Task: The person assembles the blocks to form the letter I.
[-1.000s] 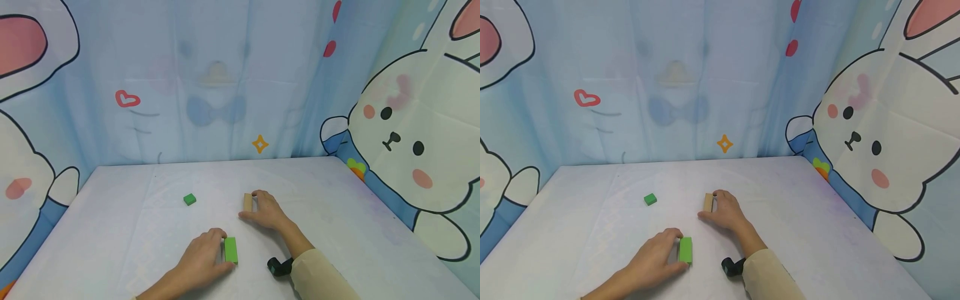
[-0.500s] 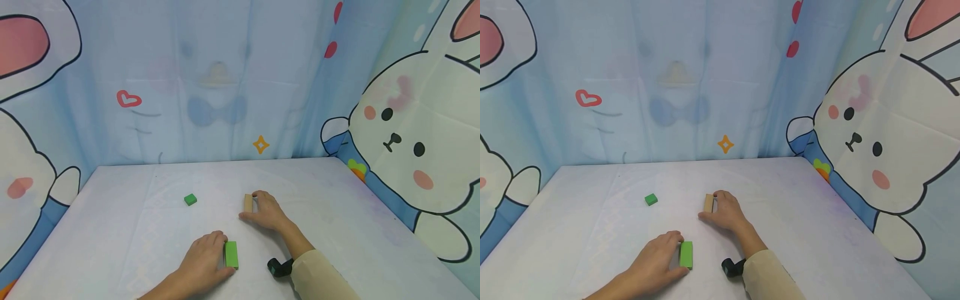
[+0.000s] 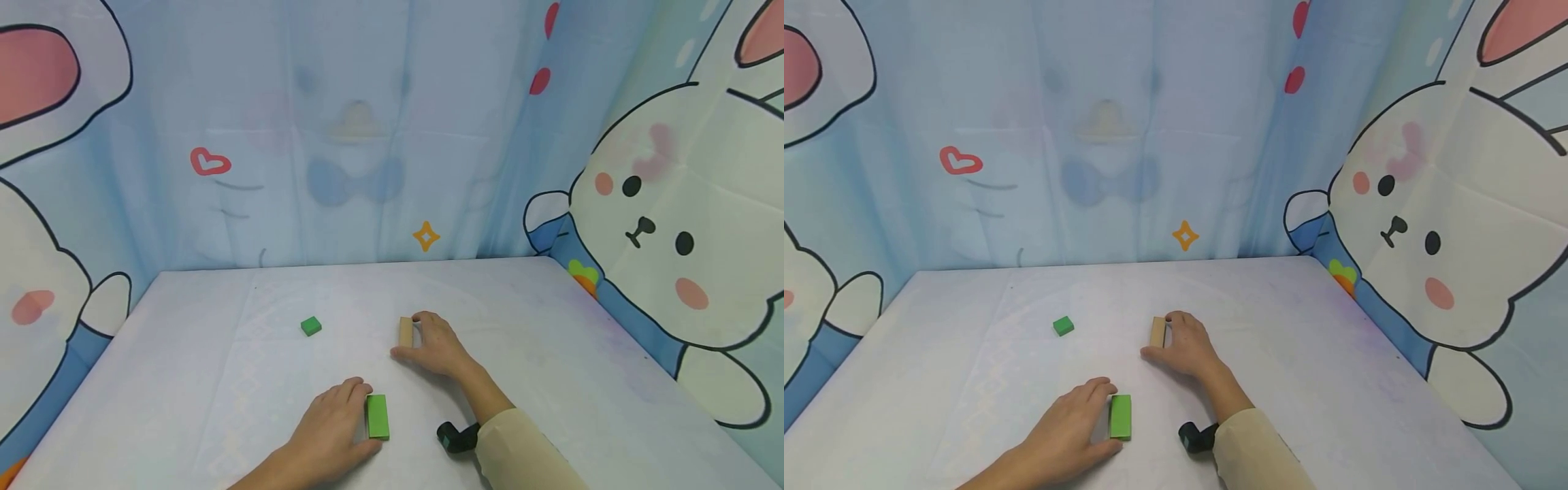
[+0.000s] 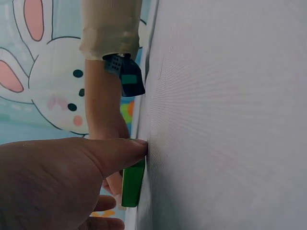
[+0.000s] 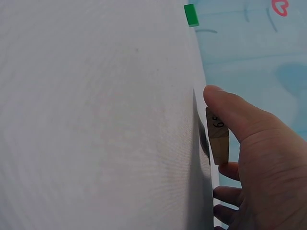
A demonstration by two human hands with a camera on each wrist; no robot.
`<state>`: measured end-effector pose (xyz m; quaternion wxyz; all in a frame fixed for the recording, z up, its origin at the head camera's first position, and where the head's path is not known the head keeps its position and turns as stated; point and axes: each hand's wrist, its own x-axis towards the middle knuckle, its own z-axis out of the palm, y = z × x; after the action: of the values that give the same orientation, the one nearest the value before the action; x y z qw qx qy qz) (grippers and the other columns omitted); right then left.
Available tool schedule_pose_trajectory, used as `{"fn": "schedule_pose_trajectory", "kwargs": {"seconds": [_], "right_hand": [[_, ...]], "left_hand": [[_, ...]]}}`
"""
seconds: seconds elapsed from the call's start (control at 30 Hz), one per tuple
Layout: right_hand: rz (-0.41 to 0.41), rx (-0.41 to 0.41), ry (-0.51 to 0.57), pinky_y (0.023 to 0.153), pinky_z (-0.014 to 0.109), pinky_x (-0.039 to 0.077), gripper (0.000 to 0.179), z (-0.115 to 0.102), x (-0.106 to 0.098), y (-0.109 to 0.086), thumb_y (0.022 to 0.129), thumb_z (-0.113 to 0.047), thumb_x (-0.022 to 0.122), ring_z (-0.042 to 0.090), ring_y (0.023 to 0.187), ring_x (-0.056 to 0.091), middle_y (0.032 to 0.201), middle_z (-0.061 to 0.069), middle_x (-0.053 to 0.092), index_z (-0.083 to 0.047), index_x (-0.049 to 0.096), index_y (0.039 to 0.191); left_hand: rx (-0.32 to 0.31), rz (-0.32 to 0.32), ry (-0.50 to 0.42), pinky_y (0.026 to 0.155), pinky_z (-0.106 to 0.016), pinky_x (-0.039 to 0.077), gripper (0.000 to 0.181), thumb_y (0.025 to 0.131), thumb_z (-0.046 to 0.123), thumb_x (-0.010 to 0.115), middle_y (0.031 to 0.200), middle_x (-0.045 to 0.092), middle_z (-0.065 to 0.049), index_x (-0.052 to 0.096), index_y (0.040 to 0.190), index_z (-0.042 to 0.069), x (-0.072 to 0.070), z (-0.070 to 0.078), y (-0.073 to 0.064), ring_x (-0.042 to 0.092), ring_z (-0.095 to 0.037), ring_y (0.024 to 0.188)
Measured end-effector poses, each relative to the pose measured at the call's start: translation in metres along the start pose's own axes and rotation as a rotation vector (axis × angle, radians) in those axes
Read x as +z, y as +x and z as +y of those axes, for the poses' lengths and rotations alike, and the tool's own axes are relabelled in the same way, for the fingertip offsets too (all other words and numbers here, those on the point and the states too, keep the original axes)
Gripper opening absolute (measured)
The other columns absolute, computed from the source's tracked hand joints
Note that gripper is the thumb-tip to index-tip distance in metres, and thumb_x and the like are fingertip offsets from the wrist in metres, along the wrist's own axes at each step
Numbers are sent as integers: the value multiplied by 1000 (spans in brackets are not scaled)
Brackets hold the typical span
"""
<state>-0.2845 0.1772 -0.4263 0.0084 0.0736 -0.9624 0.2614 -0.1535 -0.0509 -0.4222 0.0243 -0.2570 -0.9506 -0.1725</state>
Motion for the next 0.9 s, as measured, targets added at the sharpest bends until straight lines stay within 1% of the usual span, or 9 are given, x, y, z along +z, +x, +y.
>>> {"fn": "schedule_pose_trajectory", "kwargs": {"seconds": [0.23,0.4,0.57,0.7,0.9], "right_hand": [[-2,-9,-2,113,56,43,84,0,0,0,85,-50,80,39,137,50,149,21,52,-1,48,145],[-3,-10,2,112,56,43,84,0,0,0,84,-50,80,39,137,50,149,21,52,-2,48,144],[-10,-2,6,113,57,43,84,2,2,-1,85,-50,80,40,139,48,151,21,51,-2,47,145],[-11,3,4,114,57,42,84,2,2,0,85,-51,80,39,140,47,151,20,50,-3,47,146],[-14,1,3,115,57,41,84,2,1,0,85,-52,80,39,141,47,153,20,49,-4,47,146]], "left_hand": [[38,-2,6,101,-53,52,62,88,43,79,141,58,-11,58,138,13,-2,-2,-8,61,-31,125],[75,7,27,99,-51,53,59,90,42,78,135,63,-5,59,140,15,-3,-4,-12,63,-27,122],[105,-10,52,99,-51,53,56,91,42,77,132,66,-1,61,141,21,-2,-5,-13,62,-26,123],[113,-11,50,100,-53,52,50,92,40,76,134,67,-2,65,139,25,-3,-5,-13,62,-28,124],[113,6,59,100,-53,53,46,93,36,77,135,68,-2,67,137,27,-3,-6,-14,64,-29,125]]}}
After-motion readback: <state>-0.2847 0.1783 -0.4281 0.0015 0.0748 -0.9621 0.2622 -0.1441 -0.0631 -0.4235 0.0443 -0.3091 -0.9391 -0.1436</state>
